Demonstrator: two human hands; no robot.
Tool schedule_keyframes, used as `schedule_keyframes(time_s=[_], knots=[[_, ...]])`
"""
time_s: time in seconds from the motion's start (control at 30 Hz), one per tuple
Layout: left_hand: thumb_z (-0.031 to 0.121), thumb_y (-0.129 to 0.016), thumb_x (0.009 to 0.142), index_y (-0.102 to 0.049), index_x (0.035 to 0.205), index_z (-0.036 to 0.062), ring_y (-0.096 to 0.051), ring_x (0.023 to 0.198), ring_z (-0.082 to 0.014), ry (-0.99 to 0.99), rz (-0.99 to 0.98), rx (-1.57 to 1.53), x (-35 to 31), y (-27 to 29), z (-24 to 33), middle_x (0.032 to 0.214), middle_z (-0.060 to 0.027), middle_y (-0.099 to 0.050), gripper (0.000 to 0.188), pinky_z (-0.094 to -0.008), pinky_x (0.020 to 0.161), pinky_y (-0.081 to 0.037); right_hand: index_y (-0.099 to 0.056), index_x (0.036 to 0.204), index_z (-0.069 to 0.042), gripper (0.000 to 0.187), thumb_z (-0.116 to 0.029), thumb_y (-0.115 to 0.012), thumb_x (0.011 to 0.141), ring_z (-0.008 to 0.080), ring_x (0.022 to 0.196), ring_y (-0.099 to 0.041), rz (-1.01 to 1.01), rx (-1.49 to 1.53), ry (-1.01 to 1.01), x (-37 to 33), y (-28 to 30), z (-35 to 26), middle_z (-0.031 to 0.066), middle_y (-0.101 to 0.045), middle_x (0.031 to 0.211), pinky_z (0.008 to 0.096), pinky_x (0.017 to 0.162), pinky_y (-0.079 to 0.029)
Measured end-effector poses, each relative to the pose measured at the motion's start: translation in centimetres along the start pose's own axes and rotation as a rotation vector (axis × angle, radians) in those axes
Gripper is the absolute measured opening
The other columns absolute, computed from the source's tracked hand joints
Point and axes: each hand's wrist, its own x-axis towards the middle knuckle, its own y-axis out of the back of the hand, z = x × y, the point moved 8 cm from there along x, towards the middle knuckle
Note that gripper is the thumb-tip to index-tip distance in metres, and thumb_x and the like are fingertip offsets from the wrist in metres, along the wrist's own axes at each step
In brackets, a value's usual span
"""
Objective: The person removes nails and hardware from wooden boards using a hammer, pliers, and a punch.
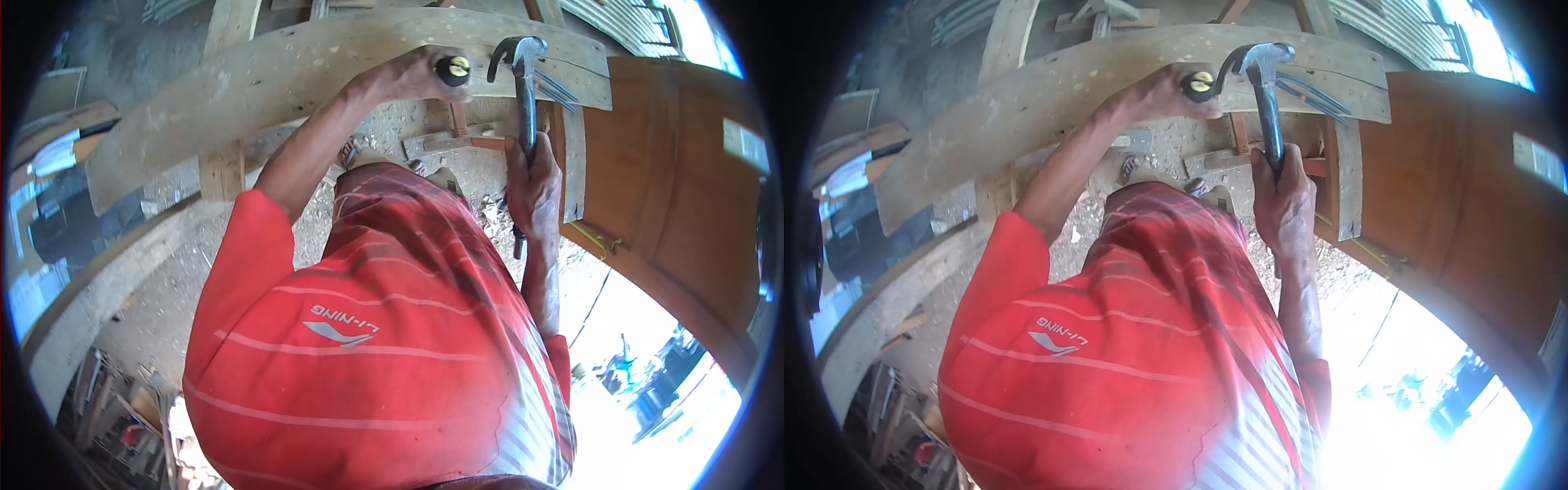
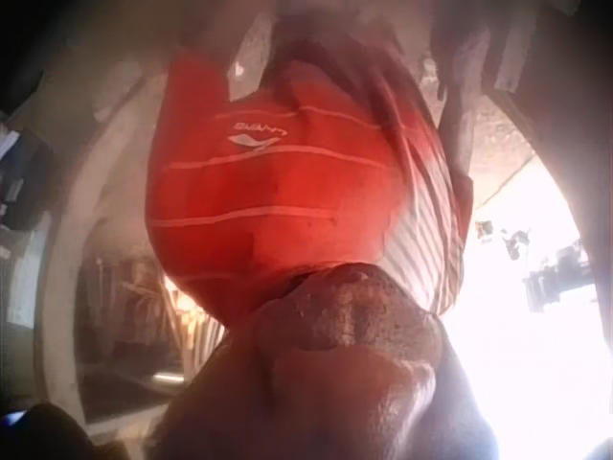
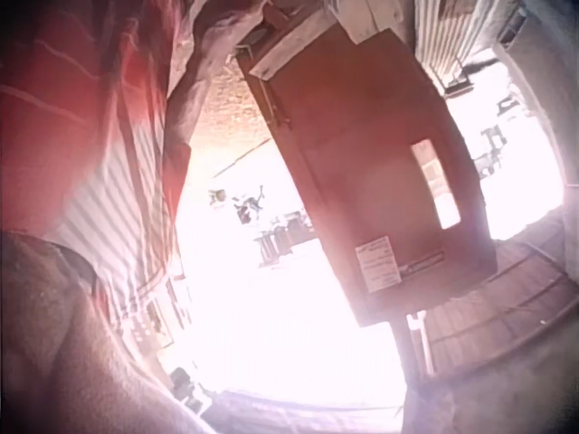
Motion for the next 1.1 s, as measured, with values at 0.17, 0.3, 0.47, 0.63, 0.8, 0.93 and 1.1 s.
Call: schedule_keyframes(time_s=[0.17,0.3,0.47,0.63,0.8,0.93,1.1], knots=[[0.038,-0.078,0.088,-0.062,0.126,0.0107,-0.063,0.107,-0.0175,0.600,0.164,-1.506,-2.6,0.9,-2.2,0.116,-0.0070,-0.066,0.049,-0.0357,0.096,-0.053,-0.057,0.097,0.000,0.029,-0.028,-0.063,0.102,0.0219,0.063,-0.052,0.010,0.039,-0.175,-1.3,0.3,5.5,0.0143,-0.055,0.071,0.0374,0.062,-0.046],[0.036,-0.074,0.093,-0.060,0.120,0.0080,-0.062,0.101,-0.0156,0.671,0.260,-1.416,-1.6,1.5,-0.7,0.109,-0.0055,-0.066,0.041,-0.0332,0.093,-0.051,-0.057,0.093,-0.001,0.037,-0.037,-0.060,0.102,0.0181,0.065,-0.051,0.001,0.128,-0.242,-3.2,-2.1,10.7,0.0086,-0.053,0.071,0.0360,0.062,-0.044],[0.026,-0.064,0.099,-0.058,0.103,0.0063,-0.060,0.084,-0.0119,0.733,0.309,-1.429,-0.9,-0.5,-1.9,0.088,-0.0031,-0.062,0.021,-0.0310,0.080,-0.050,-0.058,0.091,-0.003,0.040,-0.041,-0.058,0.103,0.0132,0.058,-0.050,0.017,0.113,-0.275,-4.0,-2.4,12.0,0.0031,-0.051,0.065,0.0336,0.055,-0.043],[0.015,-0.063,0.095,-0.058,0.092,0.0062,-0.058,0.077,-0.0179,0.860,0.564,-1.819,-1.1,-2.9,-4.4,0.079,-0.0048,-0.058,0.011,-0.0353,0.075,-0.050,-0.059,0.097,0.002,0.048,-0.046,-0.056,0.101,0.0320,0.075,-0.057,-0.030,0.176,-0.340,-4.2,-2.7,13.9,0.0189,-0.058,0.078,0.0443,0.073,-0.046],[0.012,-0.066,0.095,-0.057,0.091,0.0059,-0.057,0.069,-0.0141,0.884,0.612,-1.718,-1.8,-3.6,-3.9,0.074,-0.0034,-0.058,0.011,-0.0328,0.067,-0.050,-0.056,0.090,-0.006,0.038,-0.041,-0.058,0.103,0.0077,0.055,-0.047,0.010,0.253,-0.323,-4.4,-2.8,15.0,-0.0018,-0.050,0.065,0.0277,0.051,-0.039],[0.009,-0.064,0.095,-0.056,0.090,0.0057,-0.051,0.064,-0.0141,0.783,0.596,-1.675,-2.3,-2.5,-3.4,0.070,-0.0033,-0.053,0.010,-0.0354,0.065,-0.047,-0.056,0.090,-0.004,0.039,-0.041,-0.058,0.103,0.0113,0.058,-0.049,0.006,0.237,-0.308,-4.6,-2.7,15.2,0.0011,-0.051,0.066,0.0309,0.055,-0.041],[0.006,-0.066,0.091,-0.058,0.087,0.0060,-0.056,0.070,-0.0118,0.810,0.445,-1.402,-1.5,-1.8,-2.6,0.077,-0.0040,-0.061,0.009,-0.0319,0.064,-0.048,-0.061,0.104,0.003,0.046,-0.043,-0.058,0.102,0.0340,0.077,-0.060,-0.057,0.170,-0.234,-3.8,-2.2,12.0,0.0218,-0.061,0.083,0.0443,0.074,-0.047]])
